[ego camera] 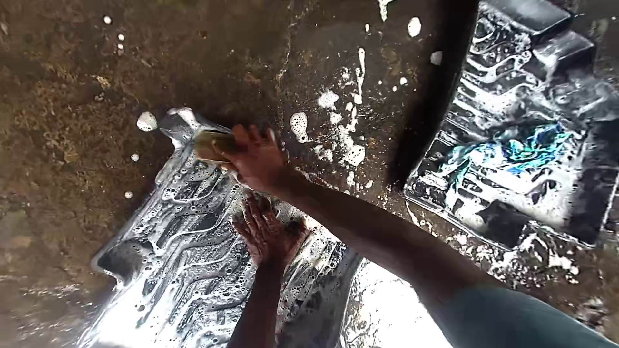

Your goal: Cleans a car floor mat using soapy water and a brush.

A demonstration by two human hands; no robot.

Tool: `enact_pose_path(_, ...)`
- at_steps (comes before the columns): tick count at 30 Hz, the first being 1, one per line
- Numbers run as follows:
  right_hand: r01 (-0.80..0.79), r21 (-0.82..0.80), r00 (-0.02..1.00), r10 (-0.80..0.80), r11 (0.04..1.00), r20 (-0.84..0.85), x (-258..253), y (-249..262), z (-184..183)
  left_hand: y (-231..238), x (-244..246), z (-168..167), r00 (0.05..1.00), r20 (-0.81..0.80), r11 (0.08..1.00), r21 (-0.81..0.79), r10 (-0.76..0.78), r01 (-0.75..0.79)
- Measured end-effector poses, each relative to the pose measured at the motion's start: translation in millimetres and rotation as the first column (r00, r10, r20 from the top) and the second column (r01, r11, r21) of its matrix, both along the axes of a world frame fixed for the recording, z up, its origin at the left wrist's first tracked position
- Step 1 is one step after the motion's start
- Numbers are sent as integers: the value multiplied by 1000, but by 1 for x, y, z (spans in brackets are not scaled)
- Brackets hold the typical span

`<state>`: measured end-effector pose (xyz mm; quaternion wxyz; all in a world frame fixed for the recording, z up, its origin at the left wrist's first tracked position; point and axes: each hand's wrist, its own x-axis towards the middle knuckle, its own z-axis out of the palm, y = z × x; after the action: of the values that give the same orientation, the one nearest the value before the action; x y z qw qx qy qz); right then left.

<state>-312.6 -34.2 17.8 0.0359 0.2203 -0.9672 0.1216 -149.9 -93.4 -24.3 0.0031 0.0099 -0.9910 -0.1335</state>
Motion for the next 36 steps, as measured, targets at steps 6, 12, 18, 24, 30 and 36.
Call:
enact_pose_path(6, -33, 29, 999, 33, 999, 7, 185, 175, 19, -14, 4, 8, 994, 64, 996, 37, -88, 86)
enact_pose_path(12, -40, 28, 988, 43, 999, -148, 29, 27, -12, -12, 5, 2, 996, 12, 995, 54, -90, 90)
enact_pose_path(18, -138, -59, 990, 140, 989, 30, 168, 163, 14, -28, 8, 3, 989, 42, 987, 78, -141, 138)
enact_pose_path(24, -70, -20, 990, 67, 997, -124, 75, 83, -16, -26, 6, 2, 988, -21, 985, 77, -152, 153)
enact_pose_path(30, -129, -61, 990, 131, 990, 44, 130, 125, 15, -26, 9, -7, 991, -75, 986, 115, -108, 116)
enact_pose_path(36, -110, -11, 992, 109, 994, -69, 136, 125, -5, -23, 10, -4, 992, -73, 988, 102, -107, 115)
